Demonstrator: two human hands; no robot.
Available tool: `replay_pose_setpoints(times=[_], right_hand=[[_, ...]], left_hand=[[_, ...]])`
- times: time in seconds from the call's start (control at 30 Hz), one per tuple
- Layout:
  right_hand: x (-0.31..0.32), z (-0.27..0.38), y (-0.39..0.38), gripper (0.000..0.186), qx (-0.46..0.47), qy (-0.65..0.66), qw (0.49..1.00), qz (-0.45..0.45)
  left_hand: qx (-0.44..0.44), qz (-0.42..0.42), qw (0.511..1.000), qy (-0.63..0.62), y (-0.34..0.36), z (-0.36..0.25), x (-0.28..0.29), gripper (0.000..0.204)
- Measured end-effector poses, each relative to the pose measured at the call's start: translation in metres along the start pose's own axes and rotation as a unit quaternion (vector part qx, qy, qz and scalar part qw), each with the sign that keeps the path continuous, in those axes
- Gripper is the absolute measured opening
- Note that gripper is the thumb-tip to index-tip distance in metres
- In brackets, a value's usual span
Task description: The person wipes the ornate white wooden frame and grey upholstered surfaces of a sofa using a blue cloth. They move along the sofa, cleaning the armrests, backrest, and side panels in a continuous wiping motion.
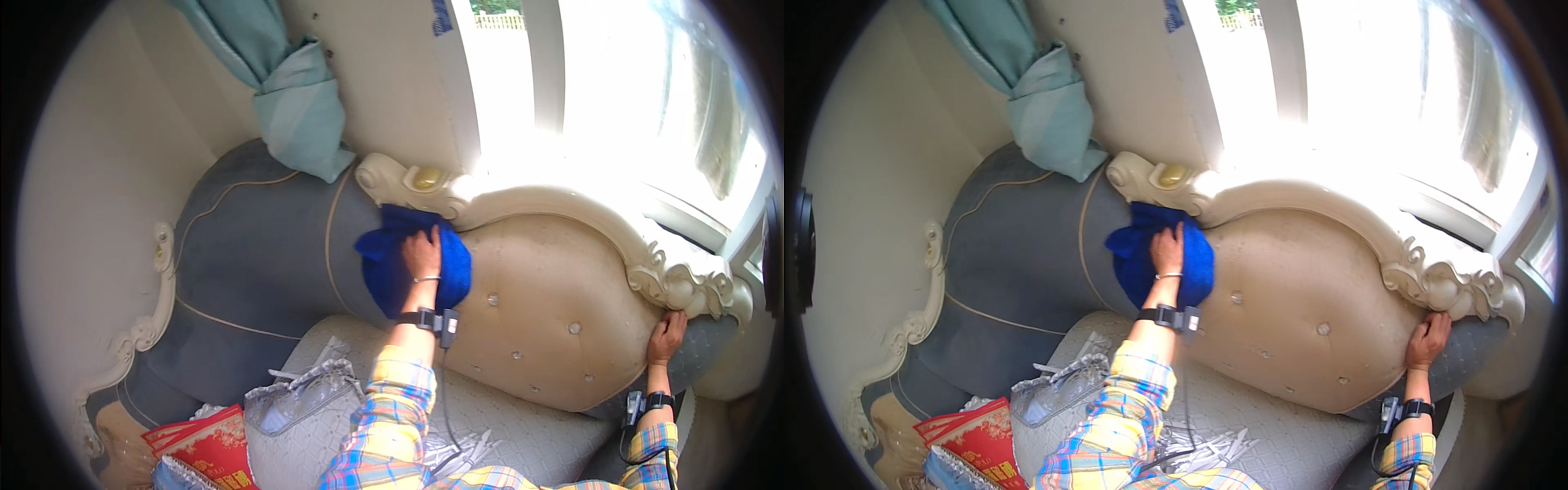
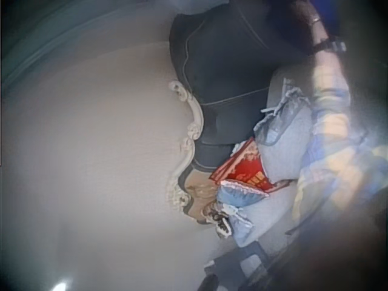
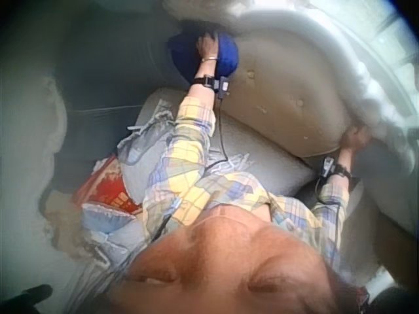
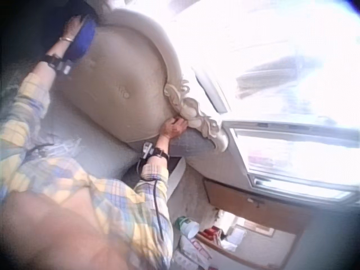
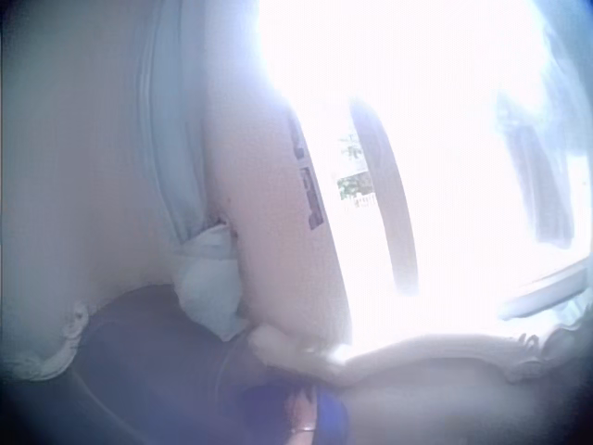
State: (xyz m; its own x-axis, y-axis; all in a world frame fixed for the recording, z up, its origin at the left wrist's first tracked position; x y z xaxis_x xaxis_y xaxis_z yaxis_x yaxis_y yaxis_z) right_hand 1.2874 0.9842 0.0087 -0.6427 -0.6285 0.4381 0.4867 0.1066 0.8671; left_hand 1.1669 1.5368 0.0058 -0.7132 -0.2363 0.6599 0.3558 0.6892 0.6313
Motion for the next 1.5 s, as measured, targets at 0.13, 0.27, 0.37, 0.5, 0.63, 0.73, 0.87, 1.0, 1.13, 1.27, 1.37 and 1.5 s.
replay_pose_setpoints(times=[0.13, 0.27, 0.37, 0.5, 0.63, 0.73, 0.87, 1.0, 1.13, 1.27, 1.37, 1.5], right_hand=[[0.0, 0.0, -0.002, 0.005, 0.004, -0.019, 1.0, -0.003], [0.002, -0.001, -0.003, 0.006, 0.001, -0.032, 0.999, 0.009], [0.003, 0.001, -0.001, 0.006, -0.004, -0.045, 0.999, 0.01], [0.003, 0.005, 0.001, 0.006, -0.021, -0.039, 0.999, 0.02], [0.002, 0.007, 0.003, 0.007, -0.014, -0.043, 0.999, 0.005], [0.002, 0.008, 0.003, 0.007, -0.008, -0.047, 0.999, -0.001], [0.002, 0.008, 0.003, 0.007, -0.014, -0.042, 0.999, 0.003], [0.003, 0.007, 0.002, 0.008, -0.003, -0.054, 0.999, 0.007], [0.004, 0.008, 0.004, 0.009, 0.004, -0.041, 0.999, -0.003], [0.005, 0.011, 0.005, 0.01, -0.001, -0.03, 0.999, -0.017], [0.006, 0.01, 0.004, 0.011, -0.03, -0.044, 0.998, 0.015], [0.007, 0.009, 0.004, 0.012, -0.002, -0.004, 1.0, -0.022]], left_hand=[[0.062, -0.036, 0.956, -0.285, -0.029, -0.016, 0.012, 0.045], [0.198, -0.05, 0.857, -0.473, -0.009, 0.007, 0.033, 0.052], [0.127, -0.143, 0.833, -0.518, 0.067, 0.03, 0.048, 0.06], [-0.033, -0.058, 0.995, -0.072, 0.19, 0.035, 0.053, 0.065], [0.07, 0.086, 0.994, 0.007, 0.222, 0.012, 0.038, 0.072], [0.016, 0.05, 0.998, 0.028, 0.21, 0.0, 0.04, 0.063], [-0.224, -0.013, 0.974, 0.034, 0.185, 0.004, 0.04, 0.044], [-0.288, 0.048, 0.956, -0.038, 0.18, 0.01, 0.039, 0.034], [-0.171, 0.095, 0.973, -0.124, 0.173, 0.005, 0.045, 0.042], [-0.105, -0.002, 0.968, -0.228, 0.13, 0.012, 0.054, 0.037], [-0.138, -0.01, 0.969, -0.204, 0.104, 0.02, 0.054, 0.037], [-0.193, 0.054, 0.964, -0.176, 0.118, 0.015, 0.036, 0.041]])
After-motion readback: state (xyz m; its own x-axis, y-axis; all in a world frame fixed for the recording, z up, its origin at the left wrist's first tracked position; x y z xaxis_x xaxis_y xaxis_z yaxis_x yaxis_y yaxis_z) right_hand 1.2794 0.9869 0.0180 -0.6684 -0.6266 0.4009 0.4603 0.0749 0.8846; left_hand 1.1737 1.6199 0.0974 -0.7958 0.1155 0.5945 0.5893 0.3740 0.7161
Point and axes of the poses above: each hand's wrist, its own y-axis towards the middle knuckle, its own x-axis out of the back of the hand, z = x × y, the point moved 2 cm from there along y, towards the middle knuckle, and after that the axes turned 6 degrees about -z, right-handed, at the moved point
